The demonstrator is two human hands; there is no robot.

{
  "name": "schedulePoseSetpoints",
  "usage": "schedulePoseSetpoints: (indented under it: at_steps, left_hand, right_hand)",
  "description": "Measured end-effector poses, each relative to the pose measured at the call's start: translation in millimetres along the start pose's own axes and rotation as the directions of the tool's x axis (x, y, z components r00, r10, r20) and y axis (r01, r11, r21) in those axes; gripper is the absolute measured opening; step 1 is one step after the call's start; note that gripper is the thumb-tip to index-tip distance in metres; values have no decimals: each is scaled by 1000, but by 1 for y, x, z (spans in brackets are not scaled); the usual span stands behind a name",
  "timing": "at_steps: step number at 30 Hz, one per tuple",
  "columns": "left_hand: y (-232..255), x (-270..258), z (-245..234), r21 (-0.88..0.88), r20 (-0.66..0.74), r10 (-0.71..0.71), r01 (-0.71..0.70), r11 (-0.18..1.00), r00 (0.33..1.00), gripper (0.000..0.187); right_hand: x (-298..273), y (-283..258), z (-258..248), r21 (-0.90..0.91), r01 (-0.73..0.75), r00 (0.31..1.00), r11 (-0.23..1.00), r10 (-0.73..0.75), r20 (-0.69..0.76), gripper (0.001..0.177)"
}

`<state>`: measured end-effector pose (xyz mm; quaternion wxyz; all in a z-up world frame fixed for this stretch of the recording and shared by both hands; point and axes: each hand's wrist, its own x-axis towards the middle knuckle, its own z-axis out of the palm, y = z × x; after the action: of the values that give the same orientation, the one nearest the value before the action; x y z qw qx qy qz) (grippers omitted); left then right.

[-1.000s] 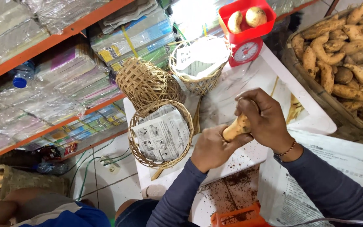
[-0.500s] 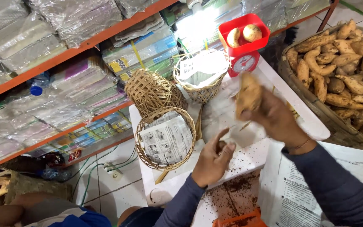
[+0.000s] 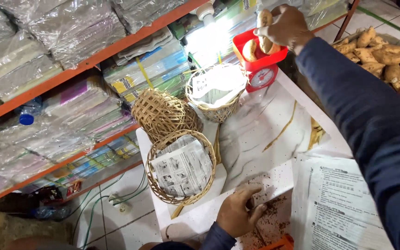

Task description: Inspecting tubers for quality by hand, weighing them on a scale, and recording data on a paper log.

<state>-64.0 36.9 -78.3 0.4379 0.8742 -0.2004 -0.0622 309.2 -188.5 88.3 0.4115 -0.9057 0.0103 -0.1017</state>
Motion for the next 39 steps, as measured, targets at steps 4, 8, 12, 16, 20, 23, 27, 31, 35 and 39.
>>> schedulePoseSetpoints:
  at_steps: [4, 8, 12, 16, 20, 23, 27, 31, 35, 39]
  left_hand:
    - [-10, 7, -2, 40, -11, -56, 56, 998, 998, 45]
    - [-13, 9, -5, 13, -1, -115, 115, 993, 993, 47]
    - [-9, 11, -8, 44, 75, -201, 198, 979, 977, 51]
    - [-1, 13, -15, 86, 174, -259, 247, 965, 950, 52]
    - [-2, 13, -13, 93, 202, -297, 283, 955, 933, 51]
    - [-5, 13, -12, 116, 191, -295, 277, 954, 936, 53]
    - [-10, 13, -9, 135, 220, -308, 284, 949, 926, 56]
    - [-21, 12, 0, 146, 203, -266, 239, 960, 942, 57]
    - [-18, 13, -4, 135, 175, -236, 214, 968, 956, 53]
    - [-22, 15, -4, 125, 184, -252, 231, 965, 950, 55]
  right_hand:
    - [51, 7, 32, -306, -42, 999, 951, 49, 14, 77]
    - [34, -28, 40, -353, -157, 976, 922, 199, 86, 68]
    - [52, -1, 65, -496, -157, 982, 854, 190, 17, 27]
    - [69, 26, 84, -510, -126, 991, 851, 126, -35, 81]
    - [76, 42, 89, -447, -101, 995, 889, 82, -62, 65]
    - [72, 40, 87, -482, -144, 990, 864, 121, -79, 55]
    - [69, 44, 79, -576, -69, 997, 815, 66, -26, 52]
    - [52, 35, 67, -476, -97, 994, 874, 106, -8, 52]
    - [49, 38, 65, -463, -44, 999, 885, 23, -49, 46]
    - [22, 14, 41, -413, -41, 998, 910, 59, 31, 55]
